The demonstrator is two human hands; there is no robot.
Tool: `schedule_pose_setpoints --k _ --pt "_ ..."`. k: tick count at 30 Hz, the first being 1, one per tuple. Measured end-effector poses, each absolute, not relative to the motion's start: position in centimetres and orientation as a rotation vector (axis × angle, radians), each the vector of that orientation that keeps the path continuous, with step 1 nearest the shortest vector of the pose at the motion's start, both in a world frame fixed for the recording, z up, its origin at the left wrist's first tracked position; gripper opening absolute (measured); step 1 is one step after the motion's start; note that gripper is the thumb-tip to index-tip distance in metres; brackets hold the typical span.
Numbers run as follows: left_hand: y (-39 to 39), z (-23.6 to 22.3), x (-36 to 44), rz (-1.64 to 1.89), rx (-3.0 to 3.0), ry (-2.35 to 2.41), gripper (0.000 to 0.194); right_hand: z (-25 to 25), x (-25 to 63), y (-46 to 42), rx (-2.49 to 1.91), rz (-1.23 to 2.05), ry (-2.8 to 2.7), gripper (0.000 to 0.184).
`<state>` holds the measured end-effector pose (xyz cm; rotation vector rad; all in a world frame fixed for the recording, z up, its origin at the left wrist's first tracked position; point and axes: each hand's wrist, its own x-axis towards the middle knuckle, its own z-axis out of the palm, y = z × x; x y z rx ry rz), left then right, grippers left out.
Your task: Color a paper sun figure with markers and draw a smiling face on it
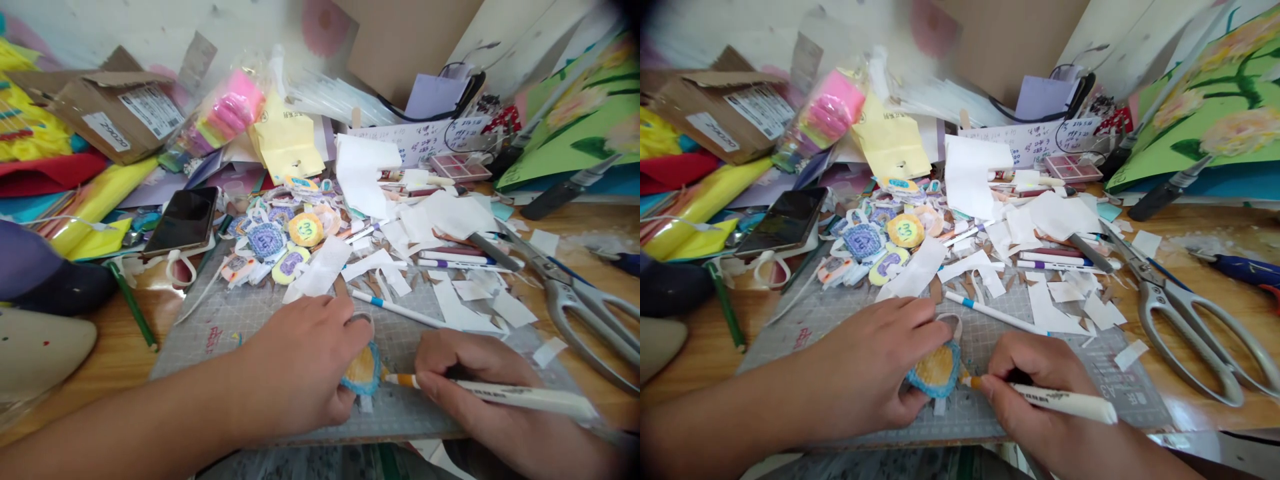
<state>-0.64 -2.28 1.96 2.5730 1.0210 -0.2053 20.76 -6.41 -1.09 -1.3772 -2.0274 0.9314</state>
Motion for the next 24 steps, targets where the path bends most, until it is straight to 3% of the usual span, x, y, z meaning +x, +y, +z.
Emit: schedule_pose_setpoints --k 24 --pt "-2.6 1.7 -0.7 -0.130 2.570 1.056 0.033 -1.8 21.0 -6.5 -1.412 0.978 -1.895 0.025"
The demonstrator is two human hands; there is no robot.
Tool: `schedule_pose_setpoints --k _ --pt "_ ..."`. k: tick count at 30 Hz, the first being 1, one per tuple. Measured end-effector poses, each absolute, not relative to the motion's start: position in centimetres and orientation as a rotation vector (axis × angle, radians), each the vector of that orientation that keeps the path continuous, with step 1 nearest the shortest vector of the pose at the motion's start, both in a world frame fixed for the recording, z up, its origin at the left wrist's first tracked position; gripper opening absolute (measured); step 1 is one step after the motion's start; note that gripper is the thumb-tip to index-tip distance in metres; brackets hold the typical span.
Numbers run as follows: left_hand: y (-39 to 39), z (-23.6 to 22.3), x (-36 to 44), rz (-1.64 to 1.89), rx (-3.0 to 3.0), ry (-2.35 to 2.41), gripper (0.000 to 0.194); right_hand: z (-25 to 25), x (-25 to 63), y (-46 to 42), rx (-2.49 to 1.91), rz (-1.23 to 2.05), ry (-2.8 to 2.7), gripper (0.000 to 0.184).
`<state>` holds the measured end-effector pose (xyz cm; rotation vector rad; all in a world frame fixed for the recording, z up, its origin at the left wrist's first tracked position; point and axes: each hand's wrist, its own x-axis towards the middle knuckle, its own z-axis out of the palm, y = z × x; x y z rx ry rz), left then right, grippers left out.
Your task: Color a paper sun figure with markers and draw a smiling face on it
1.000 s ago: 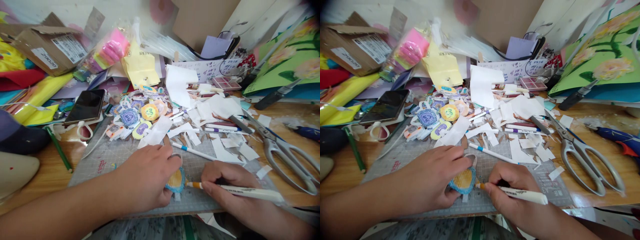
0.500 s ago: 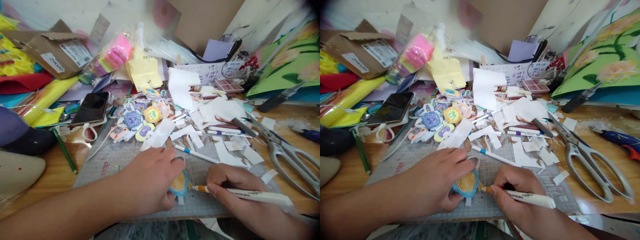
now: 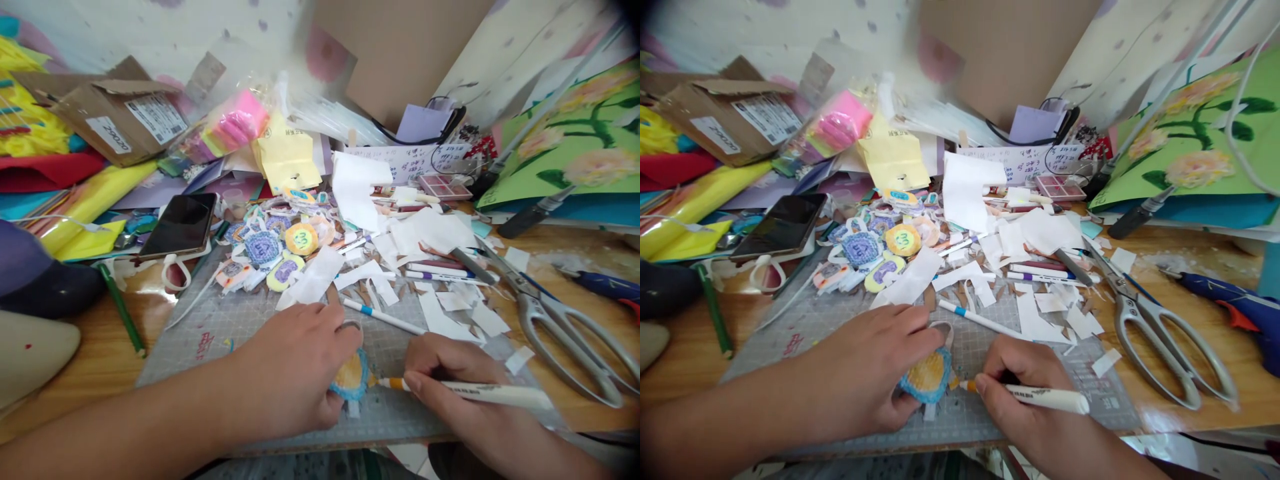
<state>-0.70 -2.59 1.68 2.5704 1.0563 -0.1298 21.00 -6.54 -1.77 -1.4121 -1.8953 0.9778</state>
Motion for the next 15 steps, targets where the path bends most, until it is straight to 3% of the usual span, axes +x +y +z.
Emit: schedule_pose_setpoints --k 15 --pt "-2.42 1.53 -0.75 -0.148 2.591 1.052 0.031 -1.61 20.82 -6.49 -1.383 0.972 -1.989 0.024"
